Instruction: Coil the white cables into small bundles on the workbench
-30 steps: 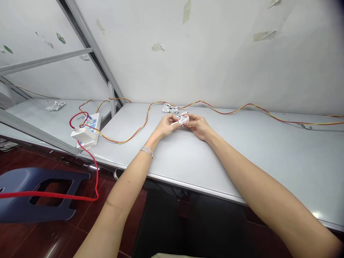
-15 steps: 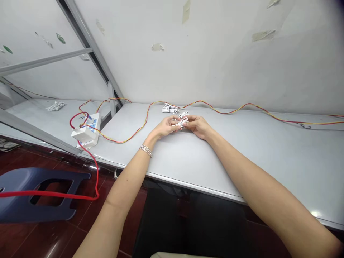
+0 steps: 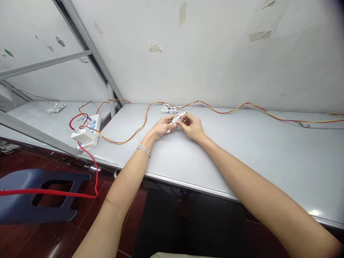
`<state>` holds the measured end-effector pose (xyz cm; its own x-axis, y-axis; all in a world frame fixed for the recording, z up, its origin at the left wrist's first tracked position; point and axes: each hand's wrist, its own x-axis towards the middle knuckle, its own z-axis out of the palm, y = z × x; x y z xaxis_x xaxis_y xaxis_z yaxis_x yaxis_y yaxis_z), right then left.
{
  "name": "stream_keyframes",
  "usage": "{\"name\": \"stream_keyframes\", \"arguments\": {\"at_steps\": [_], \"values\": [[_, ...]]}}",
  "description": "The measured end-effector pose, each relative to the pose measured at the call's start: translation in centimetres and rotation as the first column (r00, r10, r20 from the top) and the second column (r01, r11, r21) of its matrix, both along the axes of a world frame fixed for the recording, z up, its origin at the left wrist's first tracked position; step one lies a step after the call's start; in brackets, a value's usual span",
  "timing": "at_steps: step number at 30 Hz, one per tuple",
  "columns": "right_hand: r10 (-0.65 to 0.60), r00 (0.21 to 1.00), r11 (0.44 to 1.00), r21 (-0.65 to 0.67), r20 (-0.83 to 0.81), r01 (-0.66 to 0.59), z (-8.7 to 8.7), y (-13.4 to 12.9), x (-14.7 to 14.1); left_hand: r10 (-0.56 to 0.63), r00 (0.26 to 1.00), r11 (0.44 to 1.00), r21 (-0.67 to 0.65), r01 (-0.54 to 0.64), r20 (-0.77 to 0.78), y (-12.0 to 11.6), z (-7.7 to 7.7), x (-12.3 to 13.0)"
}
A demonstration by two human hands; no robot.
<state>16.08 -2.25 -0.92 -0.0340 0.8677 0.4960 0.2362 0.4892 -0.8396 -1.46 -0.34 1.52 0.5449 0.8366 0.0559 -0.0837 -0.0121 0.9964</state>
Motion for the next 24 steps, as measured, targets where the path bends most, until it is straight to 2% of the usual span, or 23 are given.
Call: {"name": "stream_keyframes", "arguments": {"at_steps": [3,6,10,16,24], "values": [[0.049,0.999,0.995,-0.084,0.012,-0.048,0.0,-0.09,0.02,0.127,0.991,0.991,-0.041,-0.125,0.047,0.15,-0.42,0.23],[0.091,0.995,0.988,-0.128,0.029,-0.087,-0.07,-0.12,0.08,0.198,0.977,0.978,-0.076,-0.193,0.073,0.15,-0.7,0.4],[0.095,0.995,0.989,-0.116,-0.003,-0.095,-0.26,-0.01,0.22,0.218,0.974,0.973,-0.089,-0.212,0.066,-0.02,-0.63,0.55],[0.129,0.984,0.965,-0.212,-0.125,-0.153,-0.34,0.29,0.61,0.22,0.975,0.969,-0.12,-0.215,0.03,0.19,-0.69,0.63],[0.16,0.965,0.953,-0.22,-0.209,-0.206,-0.36,0.22,0.58,0.207,0.978,0.975,-0.078,-0.206,0.008,0.1,-0.9,0.55]]}}
